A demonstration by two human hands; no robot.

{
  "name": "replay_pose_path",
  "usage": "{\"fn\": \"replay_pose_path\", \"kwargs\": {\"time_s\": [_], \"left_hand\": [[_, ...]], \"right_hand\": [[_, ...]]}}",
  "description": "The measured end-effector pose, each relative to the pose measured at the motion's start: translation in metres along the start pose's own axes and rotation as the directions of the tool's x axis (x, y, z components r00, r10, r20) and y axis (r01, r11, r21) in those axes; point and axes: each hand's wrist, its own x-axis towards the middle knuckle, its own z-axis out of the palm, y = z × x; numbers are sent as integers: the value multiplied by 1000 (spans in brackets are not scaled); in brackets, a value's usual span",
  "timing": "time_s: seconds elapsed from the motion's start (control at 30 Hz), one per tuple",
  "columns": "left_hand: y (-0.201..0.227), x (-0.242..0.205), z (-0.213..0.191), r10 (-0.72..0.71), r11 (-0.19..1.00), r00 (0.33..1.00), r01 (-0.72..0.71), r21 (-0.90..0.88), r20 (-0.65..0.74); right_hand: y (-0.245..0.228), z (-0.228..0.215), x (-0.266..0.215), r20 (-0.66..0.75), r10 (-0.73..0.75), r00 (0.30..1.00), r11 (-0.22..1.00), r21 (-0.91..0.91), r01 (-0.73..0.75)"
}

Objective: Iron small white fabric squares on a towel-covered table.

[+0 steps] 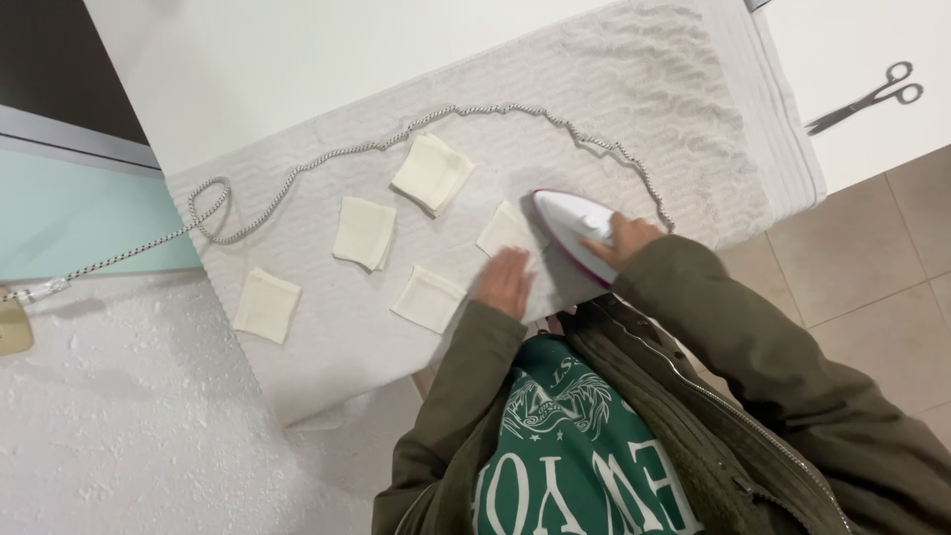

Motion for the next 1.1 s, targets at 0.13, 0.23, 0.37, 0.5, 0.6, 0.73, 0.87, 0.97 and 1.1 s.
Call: {"fn": "replay_pose_path", "kwargs": {"time_s": [0.13,0.23,0.37,0.5,0.6,0.73,0.87,0.97,1.1], "left_hand": [[-18,-12,-13,-58,989,998,58,138,-4],[-18,-9,-23,-100,977,994,92,193,35],[-16,-17,-22,-134,979,990,127,161,35],[-21,-25,-20,-112,990,994,113,81,-18],[-23,-22,-24,-114,993,990,116,20,-83],[-39,-33,-21,-125,990,981,132,45,-146],[-47,-30,-27,-109,986,976,130,102,-186],[-40,-33,-28,-113,987,974,132,91,-194],[-44,-27,-33,-95,989,974,117,93,-207]], "right_hand": [[-36,32,21,51,-52,997,996,-64,56],[-59,42,42,8,-104,995,991,-89,104],[-71,45,43,-128,-173,976,982,-100,161],[-71,50,34,-111,-116,987,991,-72,109],[-91,39,26,-138,-125,982,991,-67,117],[-84,46,25,-92,-94,991,995,-49,89],[-87,52,33,-128,-119,985,992,-61,112],[-89,53,24,-131,-131,983,989,-81,121],[-90,52,24,-66,-58,996,996,-78,53]]}}
